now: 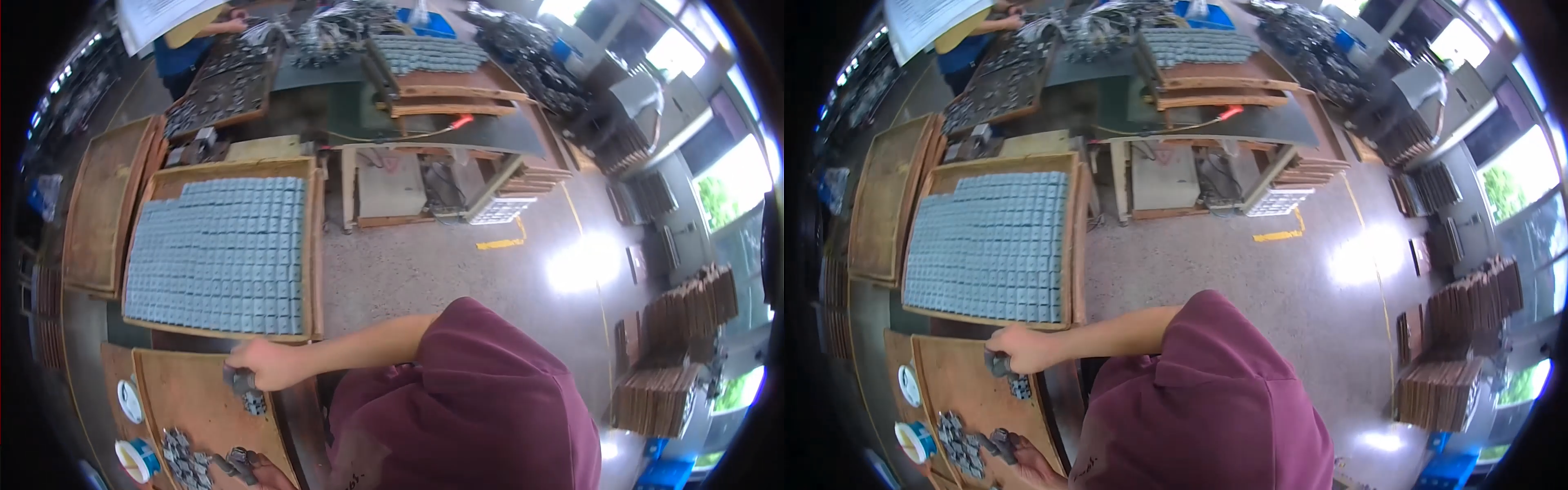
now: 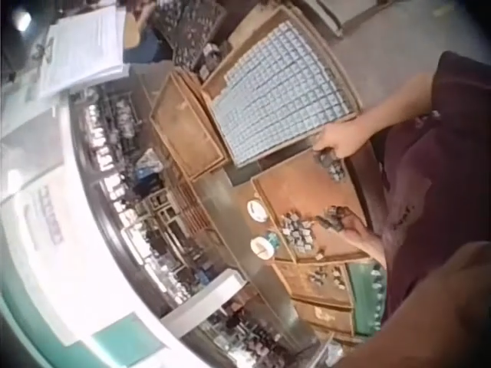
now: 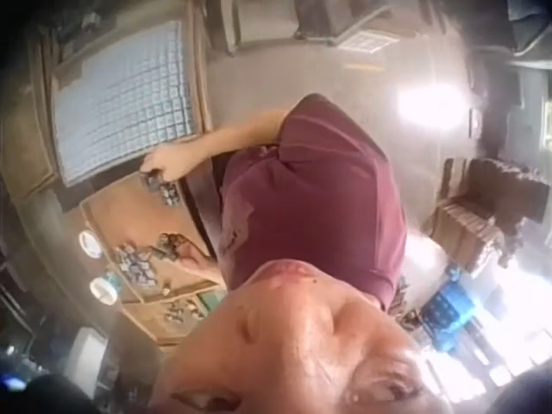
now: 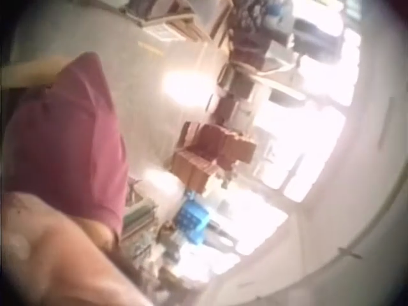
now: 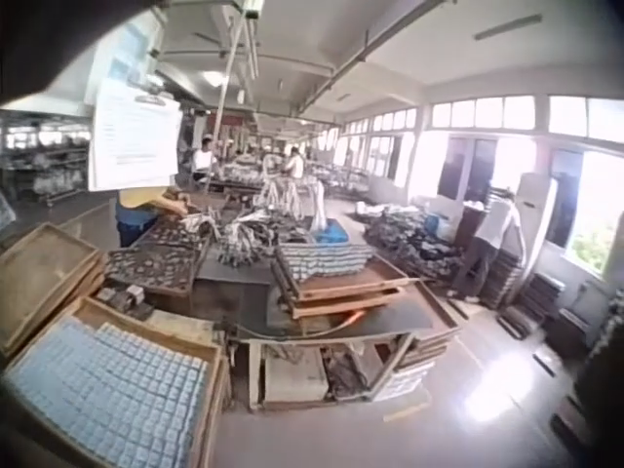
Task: The person sorts small metal electronic components by hand, placing them into a grid-like tray.
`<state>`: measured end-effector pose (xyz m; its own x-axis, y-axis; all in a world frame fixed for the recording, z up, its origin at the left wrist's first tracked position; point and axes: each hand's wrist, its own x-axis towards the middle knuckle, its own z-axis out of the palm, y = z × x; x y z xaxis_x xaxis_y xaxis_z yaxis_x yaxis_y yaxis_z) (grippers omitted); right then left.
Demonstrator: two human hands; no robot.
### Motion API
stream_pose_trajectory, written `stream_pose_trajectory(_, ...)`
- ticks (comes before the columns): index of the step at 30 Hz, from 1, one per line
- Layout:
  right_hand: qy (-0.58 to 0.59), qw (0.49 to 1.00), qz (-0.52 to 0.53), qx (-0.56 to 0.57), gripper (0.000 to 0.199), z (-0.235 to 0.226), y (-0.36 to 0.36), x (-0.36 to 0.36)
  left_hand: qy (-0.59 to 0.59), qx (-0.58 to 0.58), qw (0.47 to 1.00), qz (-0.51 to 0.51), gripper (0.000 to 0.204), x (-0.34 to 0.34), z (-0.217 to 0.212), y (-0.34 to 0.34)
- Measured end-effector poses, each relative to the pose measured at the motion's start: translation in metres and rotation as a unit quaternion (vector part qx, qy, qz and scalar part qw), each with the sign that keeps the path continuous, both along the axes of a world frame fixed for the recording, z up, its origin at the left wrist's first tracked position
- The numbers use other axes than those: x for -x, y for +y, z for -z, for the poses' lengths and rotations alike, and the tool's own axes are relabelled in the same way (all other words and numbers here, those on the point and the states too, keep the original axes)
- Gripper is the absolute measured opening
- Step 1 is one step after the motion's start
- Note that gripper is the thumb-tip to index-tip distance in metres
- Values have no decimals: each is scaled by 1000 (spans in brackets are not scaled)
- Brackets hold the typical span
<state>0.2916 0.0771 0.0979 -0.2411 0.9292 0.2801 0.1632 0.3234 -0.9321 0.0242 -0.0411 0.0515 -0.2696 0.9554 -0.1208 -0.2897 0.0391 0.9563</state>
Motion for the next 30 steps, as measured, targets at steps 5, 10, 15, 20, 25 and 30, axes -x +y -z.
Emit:
stream_pose_trajectory(5, 53, 997, -31, 39, 26, 4, -1, 1, -208, 29, 976, -57, 44, -13, -26, 16)
stream_pose_trajectory(10, 42, 998, -39, 36, 31, -4, -3, 0, -91, -32, 993, 65, 45, -6, -9, 21)
stream_pose_trajectory(15, 32, 988, -131, 78, 35, -22, 0, 10, 1, 14, 1000, -8, 41, -30, -40, 13)
stream_pose_trajectory(20, -195, 973, -123, 14, 36, -40, -1, 8, -7, 35, 999, 12, 39, -44, -44, 20)
stream_pose_trajectory(25, -169, 973, -154, -40, 29, -34, 0, 16, -82, -3, 996, 31, 45, -51, -58, 20)
stream_pose_trajectory(30, -191, 963, -176, -75, 27, -43, 3, 20, -122, 14, 991, 55, 42, -52, -62, 23)
